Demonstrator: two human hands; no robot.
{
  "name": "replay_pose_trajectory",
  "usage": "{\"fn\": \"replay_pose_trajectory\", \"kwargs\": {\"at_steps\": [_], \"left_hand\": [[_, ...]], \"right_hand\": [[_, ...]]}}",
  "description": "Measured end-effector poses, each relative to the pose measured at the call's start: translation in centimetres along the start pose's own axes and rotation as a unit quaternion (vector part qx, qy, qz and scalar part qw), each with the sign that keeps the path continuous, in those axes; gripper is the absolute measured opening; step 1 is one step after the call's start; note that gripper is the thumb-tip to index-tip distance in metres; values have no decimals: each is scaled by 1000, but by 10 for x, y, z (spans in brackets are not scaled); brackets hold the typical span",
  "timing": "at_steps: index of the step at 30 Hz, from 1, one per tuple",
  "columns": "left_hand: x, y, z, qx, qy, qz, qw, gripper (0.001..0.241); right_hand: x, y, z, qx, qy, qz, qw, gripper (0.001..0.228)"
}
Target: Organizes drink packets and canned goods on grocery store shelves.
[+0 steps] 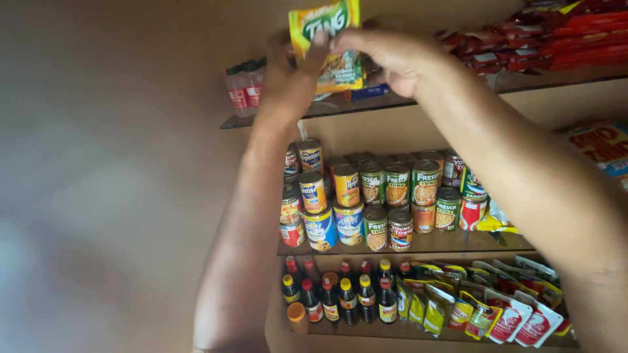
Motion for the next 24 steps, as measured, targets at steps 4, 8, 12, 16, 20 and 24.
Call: {"fn": "replay_pose_trajectory", "kwargs": {"at_steps": [4,8,12,16,20,24], "left_hand": [[-2,13,36,-22,12,-11,1000,60],[0,16,47,-40,-14,-7,999,52],[2,12,45,-133,10,-16,991,55],[4,8,47,-124,16,-26,992,54],[7,5,43,-198,3,-33,980,52],[5,1,49,-208,-13,-61,976,48]], "right_hand": [[-14,-9,-15,13,-32,19,999,37],[-19,-12,-20,35,-7,43,998,38],[-22,-6,-29,39,-10,65,997,40],[-17,-6,-28,37,-7,58,998,46],[-6,-4,-18,119,17,21,992,57],[-6,-2,-17,147,10,-18,989,62]]}}
Point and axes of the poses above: each hand's wrist, its own x-axis away from the middle knuckle, its own y-axis out of the back of the hand, z = x × y, the point moved 2 cm from there along -x, towards the middle knuckle, and after that the axes turned 5 degrees about x, right-handed, at the moved point
